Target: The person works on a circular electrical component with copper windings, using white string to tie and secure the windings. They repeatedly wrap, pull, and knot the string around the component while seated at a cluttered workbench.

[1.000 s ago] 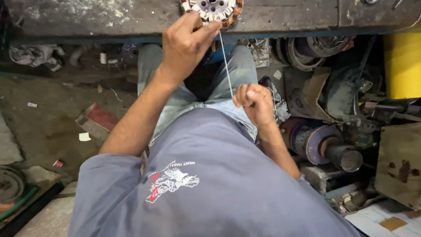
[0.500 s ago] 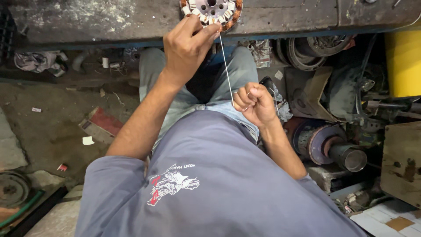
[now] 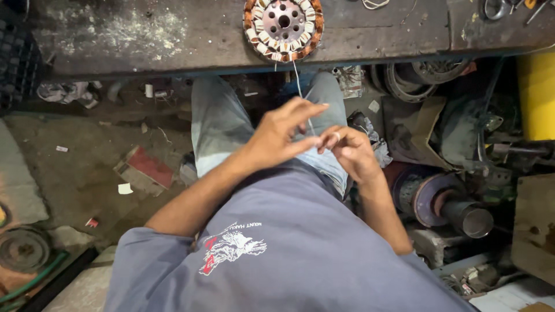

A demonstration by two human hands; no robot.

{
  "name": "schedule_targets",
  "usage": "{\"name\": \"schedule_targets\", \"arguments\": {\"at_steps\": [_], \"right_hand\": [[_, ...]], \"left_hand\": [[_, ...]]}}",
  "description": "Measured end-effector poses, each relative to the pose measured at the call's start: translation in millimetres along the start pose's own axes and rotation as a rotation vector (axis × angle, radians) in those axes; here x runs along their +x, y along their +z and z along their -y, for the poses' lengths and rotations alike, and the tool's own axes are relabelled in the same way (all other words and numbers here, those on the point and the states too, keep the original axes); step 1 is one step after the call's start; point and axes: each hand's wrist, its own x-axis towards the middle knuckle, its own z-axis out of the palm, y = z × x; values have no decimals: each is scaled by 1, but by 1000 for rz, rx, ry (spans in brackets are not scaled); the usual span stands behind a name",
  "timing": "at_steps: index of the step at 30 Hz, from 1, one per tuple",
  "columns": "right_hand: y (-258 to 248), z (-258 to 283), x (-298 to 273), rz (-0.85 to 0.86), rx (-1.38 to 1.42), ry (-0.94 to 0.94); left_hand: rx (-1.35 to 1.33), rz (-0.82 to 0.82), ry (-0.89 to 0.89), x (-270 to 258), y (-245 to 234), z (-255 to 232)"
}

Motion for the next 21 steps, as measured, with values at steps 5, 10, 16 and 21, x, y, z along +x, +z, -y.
{"name": "schedule_targets", "arguments": {"at_steps": [5, 10, 16, 21], "right_hand": [[-25, 4, -9, -142, -276, -8], [-58, 50, -19, -227, 86, -49], [-25, 50, 13, -264, -503, -133], [3, 30, 23, -26, -784, 73]], "left_hand": [[-117, 282, -250, -10, 9, 36], [-529, -136, -375, -28, -50, 60], [-393, -137, -138, -17, -42, 20], [-85, 90, -1, 2, 5, -15]]}}
